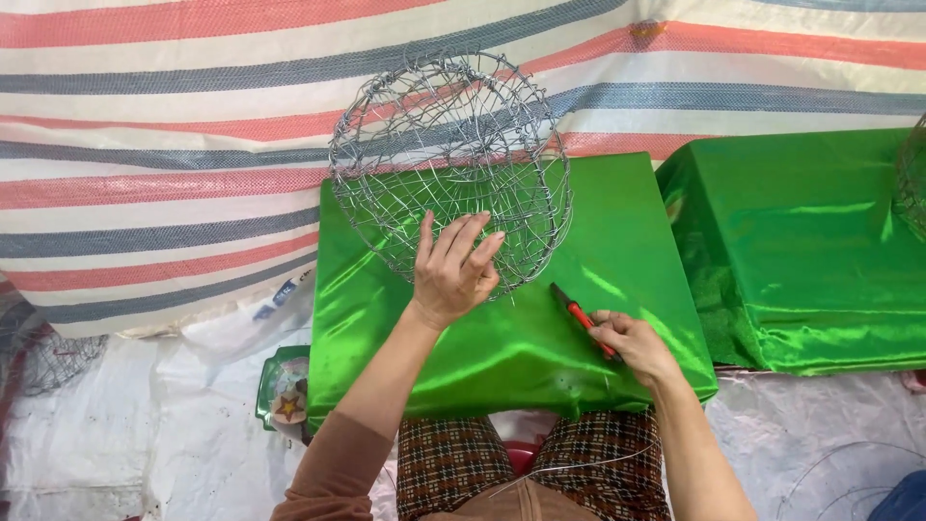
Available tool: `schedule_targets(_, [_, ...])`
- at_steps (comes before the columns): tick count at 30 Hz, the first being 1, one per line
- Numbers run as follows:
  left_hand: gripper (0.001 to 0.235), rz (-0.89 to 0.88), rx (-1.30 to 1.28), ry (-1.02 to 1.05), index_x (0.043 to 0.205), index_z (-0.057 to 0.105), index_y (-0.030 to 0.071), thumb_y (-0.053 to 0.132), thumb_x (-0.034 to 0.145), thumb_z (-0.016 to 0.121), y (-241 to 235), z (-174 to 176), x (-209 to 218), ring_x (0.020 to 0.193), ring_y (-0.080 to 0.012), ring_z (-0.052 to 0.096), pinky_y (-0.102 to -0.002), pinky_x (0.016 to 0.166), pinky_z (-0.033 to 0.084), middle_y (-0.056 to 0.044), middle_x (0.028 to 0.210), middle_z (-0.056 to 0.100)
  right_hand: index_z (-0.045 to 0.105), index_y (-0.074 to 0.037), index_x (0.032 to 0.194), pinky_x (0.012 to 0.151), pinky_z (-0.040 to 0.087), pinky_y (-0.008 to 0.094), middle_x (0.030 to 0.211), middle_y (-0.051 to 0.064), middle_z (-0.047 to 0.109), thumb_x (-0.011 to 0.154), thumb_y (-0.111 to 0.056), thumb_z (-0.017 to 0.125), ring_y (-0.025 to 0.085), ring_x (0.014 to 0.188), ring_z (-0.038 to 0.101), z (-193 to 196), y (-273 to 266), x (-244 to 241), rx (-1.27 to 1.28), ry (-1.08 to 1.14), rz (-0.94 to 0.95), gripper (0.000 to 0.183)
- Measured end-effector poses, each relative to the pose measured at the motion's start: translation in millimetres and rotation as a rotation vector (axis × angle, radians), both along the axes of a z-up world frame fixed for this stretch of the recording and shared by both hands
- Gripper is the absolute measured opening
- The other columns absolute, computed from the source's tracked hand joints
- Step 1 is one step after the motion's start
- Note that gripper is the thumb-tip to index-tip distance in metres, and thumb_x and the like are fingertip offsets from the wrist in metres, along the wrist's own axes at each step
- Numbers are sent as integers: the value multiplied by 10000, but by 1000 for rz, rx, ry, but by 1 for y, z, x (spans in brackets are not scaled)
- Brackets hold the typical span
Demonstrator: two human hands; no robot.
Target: Assembling a wire cage by cutting and joining wire mesh using pliers
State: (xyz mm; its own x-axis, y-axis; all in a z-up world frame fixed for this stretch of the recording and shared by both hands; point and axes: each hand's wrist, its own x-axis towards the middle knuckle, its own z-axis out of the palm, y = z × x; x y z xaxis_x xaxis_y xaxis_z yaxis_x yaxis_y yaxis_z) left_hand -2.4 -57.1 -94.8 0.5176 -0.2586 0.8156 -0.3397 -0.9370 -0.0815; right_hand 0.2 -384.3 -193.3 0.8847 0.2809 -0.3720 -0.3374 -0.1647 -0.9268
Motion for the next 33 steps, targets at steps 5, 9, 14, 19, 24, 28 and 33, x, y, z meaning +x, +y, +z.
schedule_targets(5, [720,13,-14,64,1457,356,278,156,797,615,10,-8,-4,1143,-320,658,-681,1043,412,-129,1363,610,624,97,821,705,571,462,1363,324,569,793,-108,739,378,977,639,-33,-41,-43,440,34,-24,237])
schedule_targets(9, [655,-46,-83,75,1410,379,183,125,865,738,23,-6,-9,1212,-335,681,-608,1134,472,-148,1388,624,745,-96,1057,816,634,414,1565,144,437,811,-418,839,241,925,738,32,-16,-62,712,179,413,416])
schedule_targets(14, [634,-32,-77,72,1407,387,181,148,881,740,23,-3,-15,1213,-334,677,-599,1116,497,-142,1402,612,574,-151,948,896,488,385,1520,23,469,705,34,766,182,979,569,42,36,-72,671,385,387,360])
schedule_targets(19, [631,-22,-77,47,1413,392,182,129,884,731,22,-11,-16,1199,-338,686,-602,1109,506,-144,1397,614,575,-139,1083,952,522,455,1616,18,365,718,45,662,209,1152,573,77,74,-67,689,405,519,418])
schedule_targets(24, [592,12,-80,-1,1417,457,230,201,850,621,23,-14,-14,1132,-334,675,-583,1029,478,-111,1386,618,496,-46,981,801,625,538,1510,275,409,687,-14,680,404,1220,534,61,96,-69,914,351,487,348])
schedule_targets(28, [616,-3,-109,1,1420,457,227,165,832,632,21,-14,-16,1123,-355,677,-588,1034,468,-124,1368,631,472,-64,995,764,597,508,1517,237,421,689,5,624,372,1193,556,65,105,-68,980,391,450,349])
schedule_targets(33, [619,-5,-128,-3,1419,467,230,150,829,634,20,-11,-18,1129,-349,678,-586,1045,460,-122,1364,638,463,-99,995,752,578,503,1553,259,369,702,-17,606,411,1215,551,57,110,-66,1091,458,518,336])
